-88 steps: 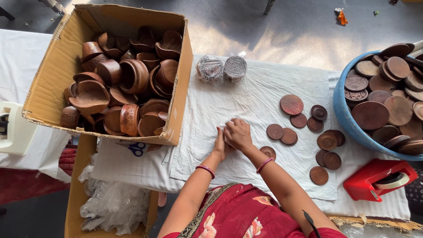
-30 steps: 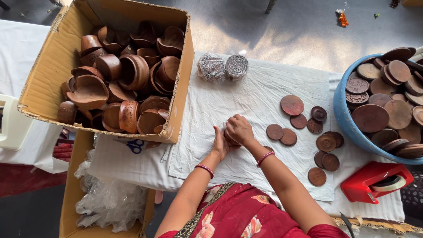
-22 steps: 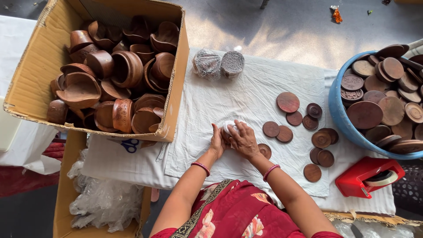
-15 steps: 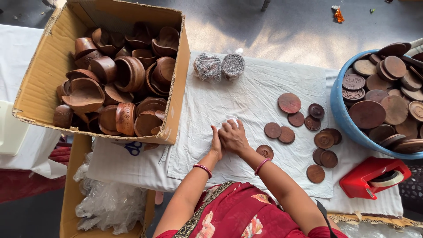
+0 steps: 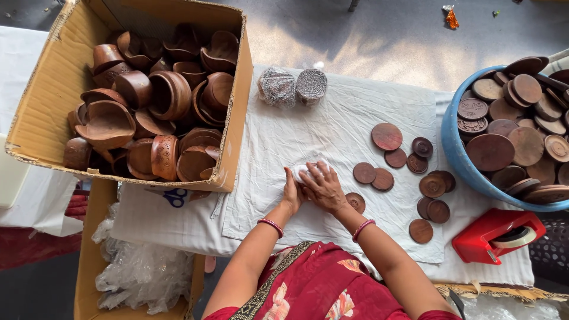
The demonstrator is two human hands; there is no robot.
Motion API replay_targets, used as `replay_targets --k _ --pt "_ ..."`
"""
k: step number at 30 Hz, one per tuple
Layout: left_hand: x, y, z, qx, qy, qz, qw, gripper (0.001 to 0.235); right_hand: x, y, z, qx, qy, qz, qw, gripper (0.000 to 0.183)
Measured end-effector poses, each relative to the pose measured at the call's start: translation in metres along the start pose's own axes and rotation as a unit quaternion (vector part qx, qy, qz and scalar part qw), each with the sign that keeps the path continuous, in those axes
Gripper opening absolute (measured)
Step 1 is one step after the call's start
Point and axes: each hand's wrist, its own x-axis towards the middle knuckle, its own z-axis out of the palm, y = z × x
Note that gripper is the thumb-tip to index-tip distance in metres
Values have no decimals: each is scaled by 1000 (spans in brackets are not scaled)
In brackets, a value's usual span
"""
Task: The person sits at a table and wipes small, round wooden items with a white cloth. They pick up each item, rub it with the cloth, and place it back on the table. A cardboard box and a blue bowl filled with similar wooden items are visible nearby.
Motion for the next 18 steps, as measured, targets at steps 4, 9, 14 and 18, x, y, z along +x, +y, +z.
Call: replay_targets --k 4,9,14,18 --pt "-7 6 6 24 75 16 997 104 30 -18 7 -23 -5 -29 999 34" --pt "-27 25 31 -3 36 -7 999 104 56 -6 27 89 -145 220 961 20" --pt "-14 16 20 12 21 8 1000 106 19 11 34 130 -47 209 968 27" --pt "-10 10 12 13 6 19 1000 106 -2 -1 15 -7 56 24 998 49"
